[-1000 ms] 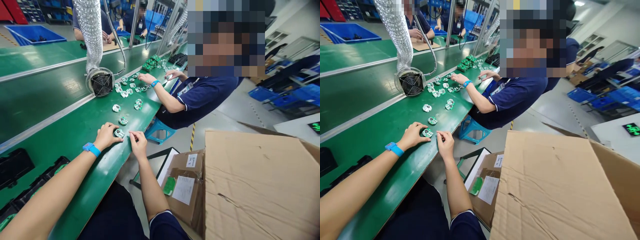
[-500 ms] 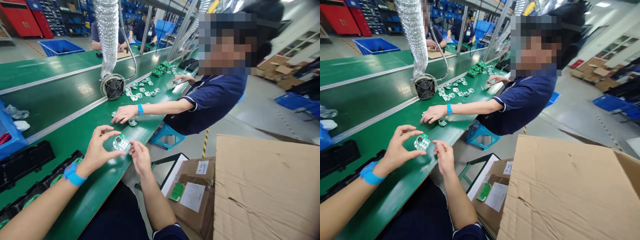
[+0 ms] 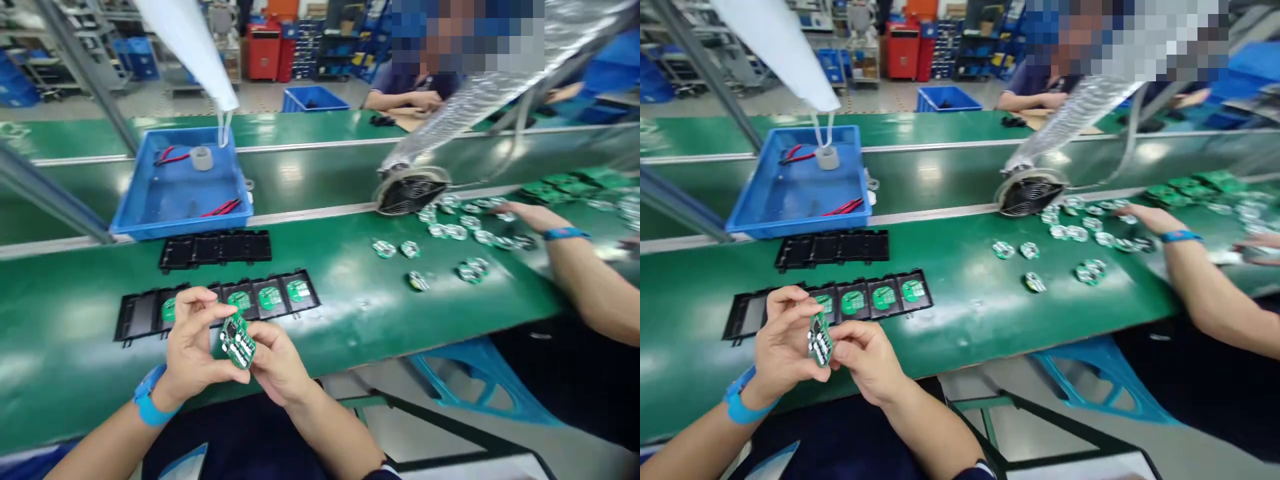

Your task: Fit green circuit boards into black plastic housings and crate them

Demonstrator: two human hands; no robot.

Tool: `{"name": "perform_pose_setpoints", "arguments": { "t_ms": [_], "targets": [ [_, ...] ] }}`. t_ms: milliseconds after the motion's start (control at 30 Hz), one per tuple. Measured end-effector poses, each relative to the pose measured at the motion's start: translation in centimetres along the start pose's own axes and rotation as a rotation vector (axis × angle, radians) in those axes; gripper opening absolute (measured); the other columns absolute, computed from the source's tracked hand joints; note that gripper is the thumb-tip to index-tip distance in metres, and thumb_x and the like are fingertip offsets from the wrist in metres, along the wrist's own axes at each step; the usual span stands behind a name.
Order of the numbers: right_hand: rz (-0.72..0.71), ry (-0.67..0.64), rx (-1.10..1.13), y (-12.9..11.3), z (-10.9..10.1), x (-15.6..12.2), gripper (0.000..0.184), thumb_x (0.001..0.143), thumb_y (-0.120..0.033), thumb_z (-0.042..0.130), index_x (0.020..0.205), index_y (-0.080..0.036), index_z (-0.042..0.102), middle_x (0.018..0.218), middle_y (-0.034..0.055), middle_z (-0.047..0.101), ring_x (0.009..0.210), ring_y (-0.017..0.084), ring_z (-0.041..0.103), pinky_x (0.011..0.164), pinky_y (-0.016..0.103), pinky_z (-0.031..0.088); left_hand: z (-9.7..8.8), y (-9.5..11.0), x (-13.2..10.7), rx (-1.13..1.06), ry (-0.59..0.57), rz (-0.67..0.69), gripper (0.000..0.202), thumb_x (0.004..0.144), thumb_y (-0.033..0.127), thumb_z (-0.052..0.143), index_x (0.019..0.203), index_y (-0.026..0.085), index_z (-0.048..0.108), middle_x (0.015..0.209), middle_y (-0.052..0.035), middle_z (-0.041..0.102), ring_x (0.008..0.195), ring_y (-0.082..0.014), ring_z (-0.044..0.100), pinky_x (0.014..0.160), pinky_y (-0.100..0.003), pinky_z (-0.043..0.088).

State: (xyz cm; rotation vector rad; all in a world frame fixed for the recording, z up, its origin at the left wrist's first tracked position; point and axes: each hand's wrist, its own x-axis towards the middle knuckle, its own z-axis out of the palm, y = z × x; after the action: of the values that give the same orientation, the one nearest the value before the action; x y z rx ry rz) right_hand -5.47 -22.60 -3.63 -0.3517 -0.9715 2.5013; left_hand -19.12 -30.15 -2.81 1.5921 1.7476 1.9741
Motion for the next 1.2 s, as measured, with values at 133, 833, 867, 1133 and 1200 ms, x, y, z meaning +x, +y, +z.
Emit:
{"name": "perform_pose_setpoints", "arguments": {
  "t_ms": [133, 833, 867, 1133, 1200],
  "targets": [
    [-0.294, -0.042, -0.396, 2.4, 2.7, 1.9, 0.027, 0.080, -0.042, 0.085, 0.100, -0.025, 0.080, 0.081, 0.0018, 0.072, 0.066, 0.012, 0.062, 0.062, 0.024, 0.052, -4.3, 0.2, -2.0, -0.277, 0.230, -0.277, 0.073, 0.048, 0.068, 0.090, 0.110, 0.032, 0.077, 0.120, -0.0036, 0.049, 0.095, -0.0160, 0.052, 0.086, -0.027, 0.052],
    [-1.373, -0.641, -1.621, -1.1, 7.0, 7.4, 0.007, 0.090, -0.020, 0.075, 0.096, -0.016, 0.076, 0.081, 0.0009, 0.074, 0.075, 0.012, 0.068, 0.061, 0.026, 0.056, -6.9, 2.4, -4.7, -1.343, 0.357, -1.013, 0.034, 0.080, 0.043, 0.083, 0.103, 0.019, 0.078, 0.099, -0.0012, 0.076, 0.088, -0.0097, 0.065, 0.084, -0.019, 0.055],
    [-1.252, -0.581, -1.589, -0.8, 7.0, 7.3, 0.010, 0.090, -0.023, 0.076, 0.097, -0.015, 0.076, 0.080, 0.0019, 0.074, 0.075, 0.013, 0.068, 0.063, 0.027, 0.057, -6.7, 2.4, -4.9, -1.310, 0.360, -0.995, 0.036, 0.080, 0.044, 0.083, 0.105, 0.019, 0.077, 0.100, -0.0016, 0.075, 0.088, -0.0104, 0.063, 0.083, -0.020, 0.054],
    [-1.086, -0.512, -1.465, 1.7, 5.2, 6.1, 0.026, 0.091, -0.014, 0.072, 0.116, -0.017, 0.071, 0.091, 0.0049, 0.075, 0.083, 0.016, 0.071, 0.069, 0.031, 0.057, -6.5, 1.5, -6.4, -1.240, 0.439, -1.102, 0.042, 0.072, 0.051, 0.087, 0.101, 0.022, 0.076, 0.092, -0.0019, 0.065, 0.083, -0.0127, 0.053, 0.078, -0.025, 0.047],
    [-1.090, -0.569, -1.477, 1.6, 5.1, 6.3, 0.027, 0.090, -0.010, 0.071, 0.116, -0.015, 0.071, 0.091, 0.0064, 0.075, 0.085, 0.017, 0.071, 0.070, 0.031, 0.057, -6.9, 1.7, -6.4, -1.243, 0.458, -1.131, 0.042, 0.071, 0.052, 0.087, 0.098, 0.022, 0.076, 0.090, -0.0020, 0.063, 0.082, -0.0134, 0.051, 0.076, -0.026, 0.046]
  ]
}}
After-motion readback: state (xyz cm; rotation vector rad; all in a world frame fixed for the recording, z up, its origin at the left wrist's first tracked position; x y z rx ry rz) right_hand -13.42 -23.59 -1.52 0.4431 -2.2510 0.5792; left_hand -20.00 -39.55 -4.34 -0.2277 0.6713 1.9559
